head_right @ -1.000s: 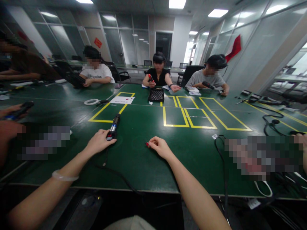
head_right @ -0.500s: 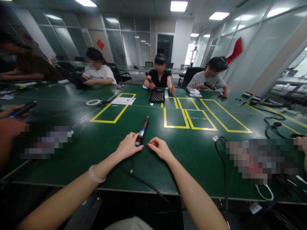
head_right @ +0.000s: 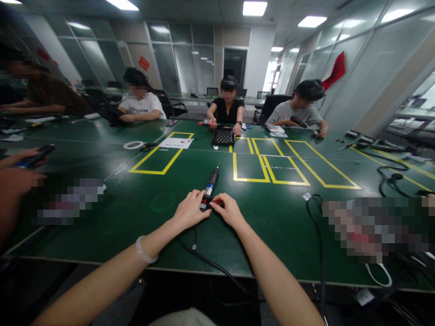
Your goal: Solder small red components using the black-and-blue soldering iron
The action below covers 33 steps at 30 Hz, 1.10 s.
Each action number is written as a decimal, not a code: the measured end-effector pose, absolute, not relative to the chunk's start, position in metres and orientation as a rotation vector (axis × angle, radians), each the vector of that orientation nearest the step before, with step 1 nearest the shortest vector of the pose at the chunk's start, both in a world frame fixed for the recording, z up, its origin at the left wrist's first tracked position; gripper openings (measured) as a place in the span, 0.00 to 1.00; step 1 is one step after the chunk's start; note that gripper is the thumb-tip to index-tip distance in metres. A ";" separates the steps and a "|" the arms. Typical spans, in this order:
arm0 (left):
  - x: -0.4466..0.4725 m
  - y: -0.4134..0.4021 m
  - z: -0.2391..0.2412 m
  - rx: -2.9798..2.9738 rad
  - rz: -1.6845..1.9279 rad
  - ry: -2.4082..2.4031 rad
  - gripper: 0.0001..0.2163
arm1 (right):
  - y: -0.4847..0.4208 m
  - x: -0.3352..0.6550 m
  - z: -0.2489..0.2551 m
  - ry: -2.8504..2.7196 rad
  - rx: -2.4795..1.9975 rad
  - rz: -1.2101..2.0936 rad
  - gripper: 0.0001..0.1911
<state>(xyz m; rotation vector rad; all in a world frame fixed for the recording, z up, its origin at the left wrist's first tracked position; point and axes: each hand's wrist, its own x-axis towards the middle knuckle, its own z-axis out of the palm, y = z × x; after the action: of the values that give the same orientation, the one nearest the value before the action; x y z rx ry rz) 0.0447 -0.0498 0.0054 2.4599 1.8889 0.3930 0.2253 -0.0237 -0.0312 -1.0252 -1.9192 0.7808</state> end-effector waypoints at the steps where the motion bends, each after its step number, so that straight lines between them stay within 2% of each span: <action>1: 0.046 -0.050 0.006 2.466 0.393 1.891 0.24 | -0.024 0.225 -0.031 -1.931 -1.035 0.733 0.06; 9: 0.050 -0.053 0.006 2.499 0.401 1.906 0.25 | -0.025 0.221 -0.031 -1.863 -1.058 0.841 0.07; 17: 0.054 -0.053 0.005 2.520 0.389 1.945 0.23 | -0.024 0.221 -0.030 -1.889 -1.097 0.812 0.07; 24: 0.057 -0.054 0.008 2.515 0.372 1.960 0.23 | -0.028 0.222 -0.023 -1.963 -1.191 0.724 0.05; 33: 0.064 -0.051 0.011 2.472 0.354 2.029 0.29 | -0.037 0.226 -0.014 -2.075 -1.187 0.566 0.11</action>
<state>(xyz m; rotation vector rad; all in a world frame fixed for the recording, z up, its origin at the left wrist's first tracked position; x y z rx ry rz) 0.0639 -0.0505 0.0114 2.4716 2.0294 0.3536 0.2258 -0.0373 -0.0144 -1.1867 -2.0752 0.5663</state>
